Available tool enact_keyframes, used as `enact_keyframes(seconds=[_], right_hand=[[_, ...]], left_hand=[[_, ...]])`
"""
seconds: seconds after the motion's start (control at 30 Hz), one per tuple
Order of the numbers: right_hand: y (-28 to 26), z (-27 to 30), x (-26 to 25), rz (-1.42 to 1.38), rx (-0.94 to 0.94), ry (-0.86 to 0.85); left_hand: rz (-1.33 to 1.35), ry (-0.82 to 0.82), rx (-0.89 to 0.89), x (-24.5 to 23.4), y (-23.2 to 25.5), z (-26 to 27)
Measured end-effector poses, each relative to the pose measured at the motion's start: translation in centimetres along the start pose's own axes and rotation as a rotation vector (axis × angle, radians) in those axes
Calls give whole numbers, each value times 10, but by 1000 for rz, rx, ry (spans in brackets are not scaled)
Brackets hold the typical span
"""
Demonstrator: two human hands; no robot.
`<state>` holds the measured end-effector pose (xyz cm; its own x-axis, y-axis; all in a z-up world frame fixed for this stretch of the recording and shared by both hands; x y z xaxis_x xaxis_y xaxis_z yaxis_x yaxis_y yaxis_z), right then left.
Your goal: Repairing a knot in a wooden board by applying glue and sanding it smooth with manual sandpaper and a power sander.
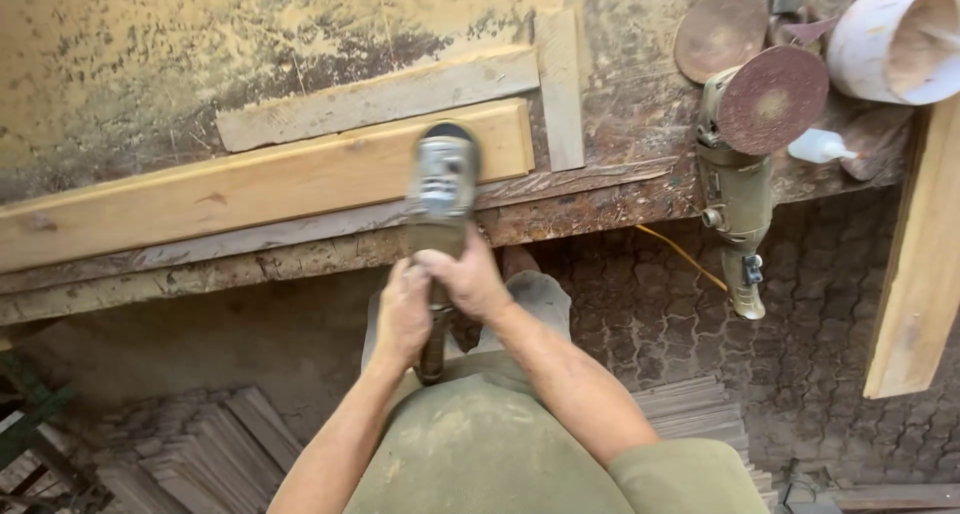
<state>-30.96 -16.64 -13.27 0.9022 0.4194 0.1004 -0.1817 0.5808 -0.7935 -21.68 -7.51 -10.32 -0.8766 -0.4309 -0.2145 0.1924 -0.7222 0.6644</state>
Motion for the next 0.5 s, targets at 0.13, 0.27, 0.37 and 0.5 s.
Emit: enact_keyframes(seconds=[0.13, 0.27, 0.37, 0.5], right_hand=[[4, 1, 50, 32, 46, -139], [6, 18, 30, 23, 70, -81], [3, 32, -20, 31, -2, 26], [2, 40, -20, -75, 38, 71]], left_hand=[[25, 40, 243, -28, 13, 23], [-73, -30, 308, -16, -7, 20], [-43, -73, 55, 20, -35, 13], [9, -124, -151, 20, -21, 12]])
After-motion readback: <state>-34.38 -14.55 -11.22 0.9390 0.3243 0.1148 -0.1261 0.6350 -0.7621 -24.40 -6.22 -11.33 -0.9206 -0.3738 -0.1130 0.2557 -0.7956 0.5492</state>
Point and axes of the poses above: each hand's wrist, its own z-axis away from the middle knuckle, its own x-axis out of the palm, y = z × x, the point moved 4 cm from there along -z, towards the middle knuckle, and after that the axes turned 14 degrees about z, right-handed, at the moved point
